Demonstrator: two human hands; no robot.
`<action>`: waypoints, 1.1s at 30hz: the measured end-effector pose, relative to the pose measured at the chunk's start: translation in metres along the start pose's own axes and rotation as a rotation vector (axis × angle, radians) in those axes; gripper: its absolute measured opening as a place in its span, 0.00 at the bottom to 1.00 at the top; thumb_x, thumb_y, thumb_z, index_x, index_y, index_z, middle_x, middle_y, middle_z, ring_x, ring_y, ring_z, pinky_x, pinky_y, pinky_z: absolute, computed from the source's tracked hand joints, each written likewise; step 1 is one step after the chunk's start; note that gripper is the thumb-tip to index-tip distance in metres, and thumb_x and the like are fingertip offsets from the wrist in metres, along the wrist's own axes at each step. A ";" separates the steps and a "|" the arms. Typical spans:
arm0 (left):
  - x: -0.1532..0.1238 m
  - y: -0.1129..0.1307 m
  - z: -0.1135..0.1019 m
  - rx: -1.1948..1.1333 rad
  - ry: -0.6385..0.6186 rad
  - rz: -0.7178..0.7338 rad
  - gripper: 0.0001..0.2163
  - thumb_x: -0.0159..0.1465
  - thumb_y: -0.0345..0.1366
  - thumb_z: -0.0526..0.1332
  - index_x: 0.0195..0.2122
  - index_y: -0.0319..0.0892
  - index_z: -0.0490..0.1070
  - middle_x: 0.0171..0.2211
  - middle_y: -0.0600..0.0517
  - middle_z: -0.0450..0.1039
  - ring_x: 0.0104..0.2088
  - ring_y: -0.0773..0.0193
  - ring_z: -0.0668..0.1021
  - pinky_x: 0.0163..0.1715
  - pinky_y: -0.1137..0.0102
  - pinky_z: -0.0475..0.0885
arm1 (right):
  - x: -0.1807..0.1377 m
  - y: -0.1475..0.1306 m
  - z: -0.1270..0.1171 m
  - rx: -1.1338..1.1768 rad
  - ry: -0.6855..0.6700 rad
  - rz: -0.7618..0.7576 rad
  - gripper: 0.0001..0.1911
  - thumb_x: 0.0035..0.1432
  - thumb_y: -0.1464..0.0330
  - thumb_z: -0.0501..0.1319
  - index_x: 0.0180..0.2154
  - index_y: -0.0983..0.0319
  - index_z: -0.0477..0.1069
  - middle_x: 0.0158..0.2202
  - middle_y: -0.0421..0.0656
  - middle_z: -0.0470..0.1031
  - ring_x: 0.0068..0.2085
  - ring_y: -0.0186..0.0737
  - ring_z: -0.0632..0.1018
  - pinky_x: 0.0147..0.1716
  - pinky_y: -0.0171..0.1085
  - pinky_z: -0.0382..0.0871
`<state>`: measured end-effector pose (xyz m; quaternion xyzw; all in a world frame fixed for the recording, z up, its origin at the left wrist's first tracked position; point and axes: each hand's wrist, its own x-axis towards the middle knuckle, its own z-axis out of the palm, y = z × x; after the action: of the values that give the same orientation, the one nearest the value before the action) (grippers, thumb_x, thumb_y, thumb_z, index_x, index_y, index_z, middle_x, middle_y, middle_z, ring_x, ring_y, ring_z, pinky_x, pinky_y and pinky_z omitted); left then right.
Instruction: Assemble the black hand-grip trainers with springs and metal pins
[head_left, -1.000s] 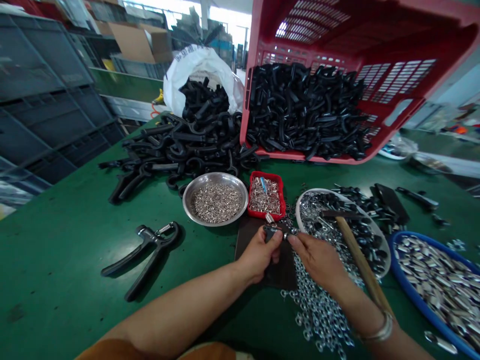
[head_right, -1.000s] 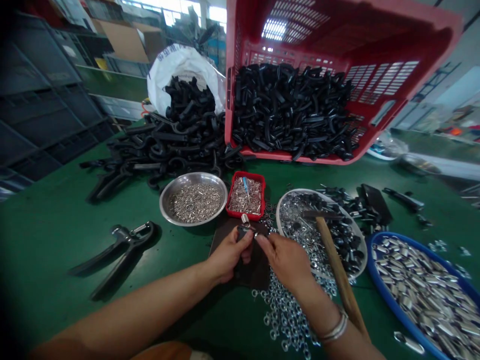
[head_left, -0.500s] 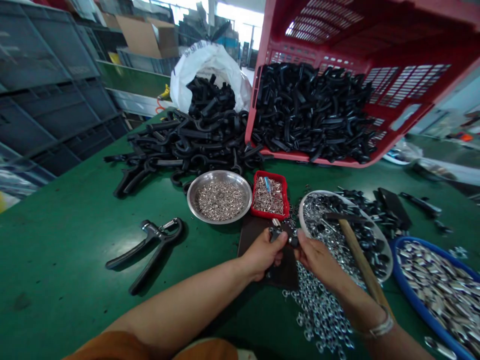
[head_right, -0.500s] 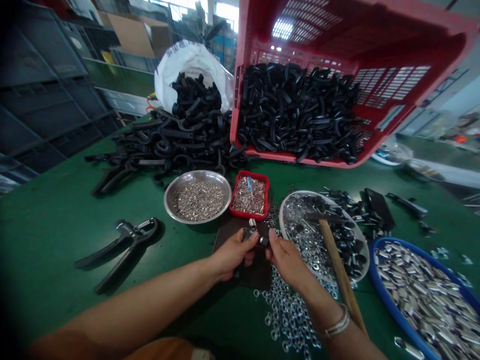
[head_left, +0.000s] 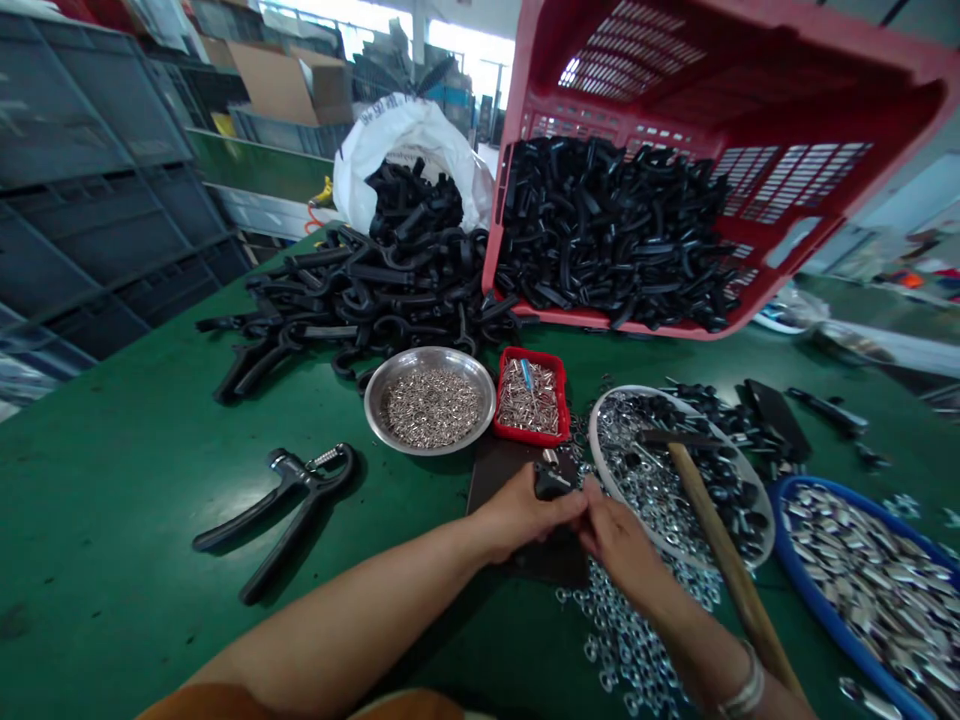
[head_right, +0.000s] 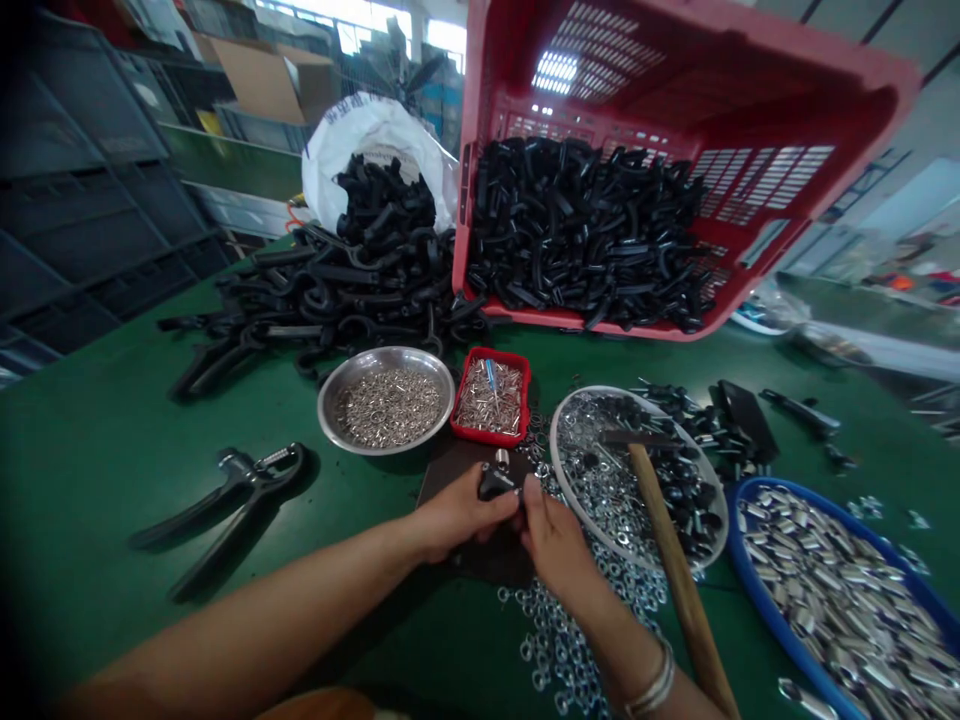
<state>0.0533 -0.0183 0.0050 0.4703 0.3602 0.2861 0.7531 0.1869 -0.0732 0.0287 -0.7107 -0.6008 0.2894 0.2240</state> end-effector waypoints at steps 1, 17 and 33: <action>-0.001 0.001 -0.002 0.123 0.021 0.066 0.23 0.42 0.48 0.67 0.33 0.41 0.60 0.24 0.57 0.64 0.21 0.72 0.65 0.21 0.76 0.60 | -0.001 -0.001 0.000 0.102 -0.125 0.079 0.33 0.59 0.50 0.31 0.20 0.60 0.62 0.13 0.39 0.60 0.17 0.34 0.65 0.18 0.34 0.61; 0.002 0.025 -0.033 1.432 -0.015 0.441 0.31 0.39 0.51 0.65 0.42 0.39 0.68 0.39 0.42 0.69 0.39 0.49 0.71 0.38 0.62 0.63 | 0.030 0.029 -0.009 -0.536 0.070 -0.590 0.15 0.59 0.63 0.52 0.43 0.63 0.70 0.36 0.48 0.76 0.36 0.42 0.76 0.36 0.41 0.70; 0.065 0.087 -0.045 1.752 0.195 0.185 0.10 0.60 0.34 0.54 0.36 0.38 0.74 0.37 0.40 0.73 0.41 0.52 0.72 0.37 0.64 0.65 | -0.018 0.033 -0.034 -0.433 0.110 -0.178 0.22 0.55 0.51 0.49 0.38 0.58 0.71 0.18 0.39 0.71 0.20 0.40 0.74 0.17 0.36 0.65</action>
<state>0.0464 0.0882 0.0538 0.8788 0.4732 0.0060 0.0620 0.2323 -0.0955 0.0344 -0.7011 -0.6961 0.0937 0.1233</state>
